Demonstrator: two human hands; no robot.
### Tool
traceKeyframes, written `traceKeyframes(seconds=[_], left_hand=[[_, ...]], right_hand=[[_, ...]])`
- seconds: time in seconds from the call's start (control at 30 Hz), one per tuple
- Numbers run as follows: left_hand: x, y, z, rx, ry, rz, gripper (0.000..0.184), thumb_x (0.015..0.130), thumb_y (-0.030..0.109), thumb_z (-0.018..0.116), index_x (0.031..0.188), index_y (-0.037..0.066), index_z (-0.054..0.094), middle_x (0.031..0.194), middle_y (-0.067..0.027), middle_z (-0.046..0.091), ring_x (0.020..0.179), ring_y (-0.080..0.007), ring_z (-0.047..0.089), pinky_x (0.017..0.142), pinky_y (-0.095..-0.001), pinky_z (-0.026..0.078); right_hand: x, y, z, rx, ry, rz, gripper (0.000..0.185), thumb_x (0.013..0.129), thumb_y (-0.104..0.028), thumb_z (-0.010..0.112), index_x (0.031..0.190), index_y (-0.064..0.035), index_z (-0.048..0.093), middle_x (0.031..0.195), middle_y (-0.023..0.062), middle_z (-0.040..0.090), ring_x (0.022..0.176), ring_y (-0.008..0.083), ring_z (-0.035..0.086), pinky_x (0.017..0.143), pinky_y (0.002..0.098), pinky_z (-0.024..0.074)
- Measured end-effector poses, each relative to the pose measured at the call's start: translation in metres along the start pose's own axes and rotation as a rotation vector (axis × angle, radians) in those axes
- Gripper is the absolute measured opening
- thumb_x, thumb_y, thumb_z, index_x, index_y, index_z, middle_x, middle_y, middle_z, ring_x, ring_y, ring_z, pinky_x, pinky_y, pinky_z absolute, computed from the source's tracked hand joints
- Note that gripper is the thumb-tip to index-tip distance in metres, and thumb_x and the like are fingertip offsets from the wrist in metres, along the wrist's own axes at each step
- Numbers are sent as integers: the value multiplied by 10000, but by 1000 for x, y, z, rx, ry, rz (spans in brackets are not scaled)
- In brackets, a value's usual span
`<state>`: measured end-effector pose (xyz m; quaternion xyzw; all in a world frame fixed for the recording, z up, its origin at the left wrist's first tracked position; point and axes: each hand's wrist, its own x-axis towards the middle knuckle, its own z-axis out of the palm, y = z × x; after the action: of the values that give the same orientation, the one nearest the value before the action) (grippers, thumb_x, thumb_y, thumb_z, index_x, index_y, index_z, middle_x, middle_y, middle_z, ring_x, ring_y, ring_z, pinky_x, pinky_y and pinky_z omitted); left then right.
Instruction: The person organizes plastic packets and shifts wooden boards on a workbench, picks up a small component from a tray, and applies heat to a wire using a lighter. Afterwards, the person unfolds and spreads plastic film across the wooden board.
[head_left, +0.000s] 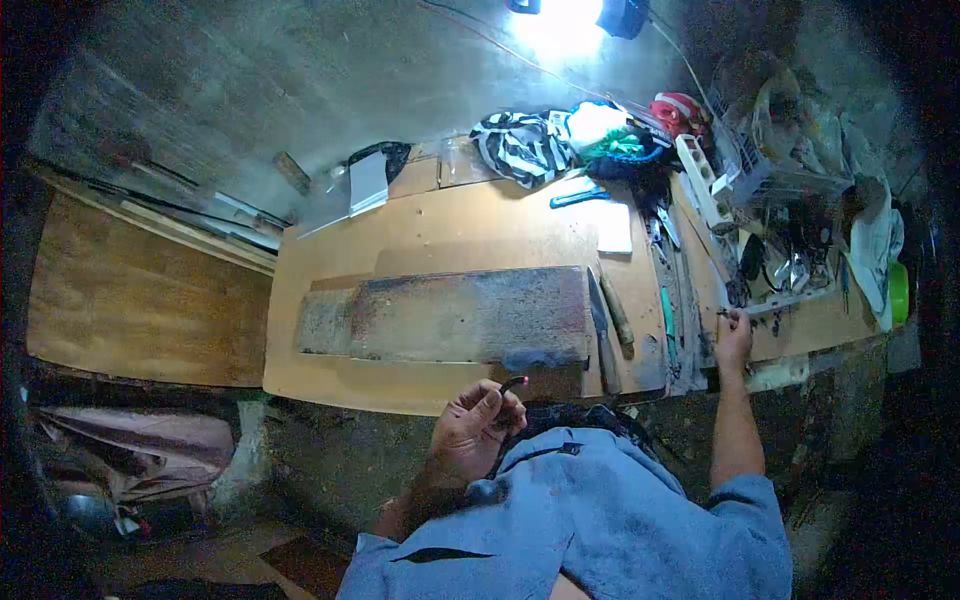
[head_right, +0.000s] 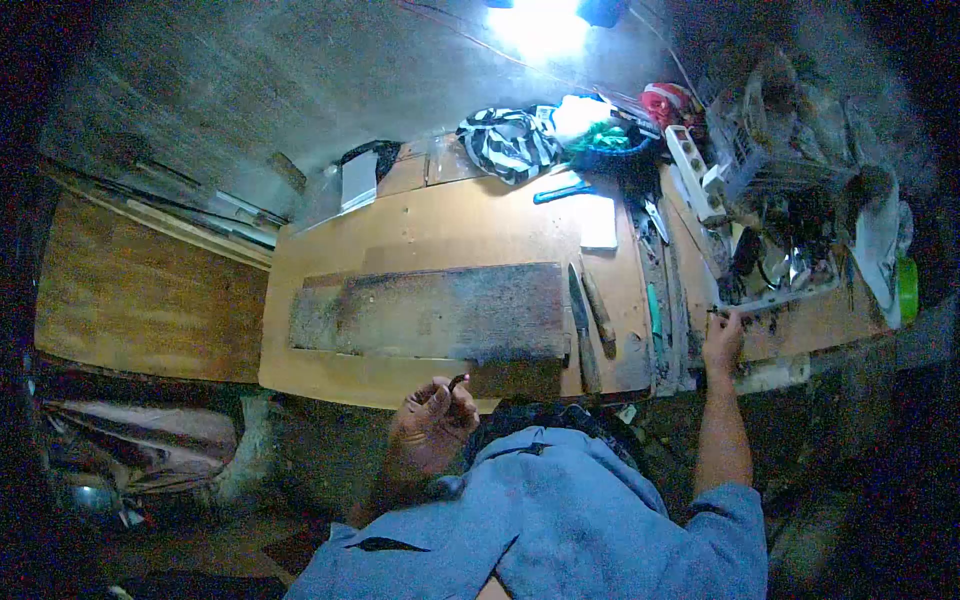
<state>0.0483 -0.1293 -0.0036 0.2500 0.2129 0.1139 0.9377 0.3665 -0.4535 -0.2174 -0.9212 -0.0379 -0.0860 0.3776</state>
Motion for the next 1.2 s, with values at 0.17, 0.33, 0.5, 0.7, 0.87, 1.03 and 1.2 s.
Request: traceKeyframes(seconds=[0.17,0.33,0.5,0.7,0.87,1.03,1.2], left_hand=[[1,0,7,-35,3,-15,152,924,164,522,942,27,585,866,-117,624,791,-222,606,715,-329,497],[3,-1,11,-105,-22,-21,153,924,167,520,946,29,582,870,-114,620,789,-210,590,706,-332,478],[8,-2,6,-110,-22,-55,153,921,177,526,926,33,578,857,-107,615,791,-204,587,707,-333,478],[25,-11,-10,-20,3,-133,184,934,206,500,922,39,574,857,-84,625,780,-188,610,716,-317,497],[40,-15,-24,20,13,-286,221,955,242,451,953,57,572,889,-72,630,804,-170,614,747,-319,504],[45,-8,-34,-25,78,-335,245,962,259,437,993,55,568,944,-58,628,865,-169,611,791,-346,502],[47,15,-43,43,34,-330,253,970,246,424,1022,45,569,949,-58,626,894,-162,604,816,-334,491]], right_hand=[[1,-8,-3,6,31,69,258,829,-141,623,1042,-16,549,955,129,628,851,248,621,732,363,474],[4,5,0,1,64,90,243,833,-142,618,1028,-12,554,934,142,621,844,270,602,748,375,465],[-8,-55,-14,-169,191,-108,214,857,-144,585,1022,-12,554,888,133,606,842,249,577,754,354,453],[-73,-190,-10,445,-400,-54,223,856,-141,597,1036,-11,576,960,80,591,849,151,549,754,285,448],[-138,-268,16,869,-932,-96,200,892,-95,560,1078,-26,586,969,23,604,869,105,562,774,253,467],[-161,-297,35,1226,-1111,300,180,936,-78,486,1088,-14,557,979,36,593,924,92,545,814,238,450],[-158,-318,41,1080,-1072,204,150,930,-90,506,1042,-9,565,931,39,599,873,100,554,779,244,455]])
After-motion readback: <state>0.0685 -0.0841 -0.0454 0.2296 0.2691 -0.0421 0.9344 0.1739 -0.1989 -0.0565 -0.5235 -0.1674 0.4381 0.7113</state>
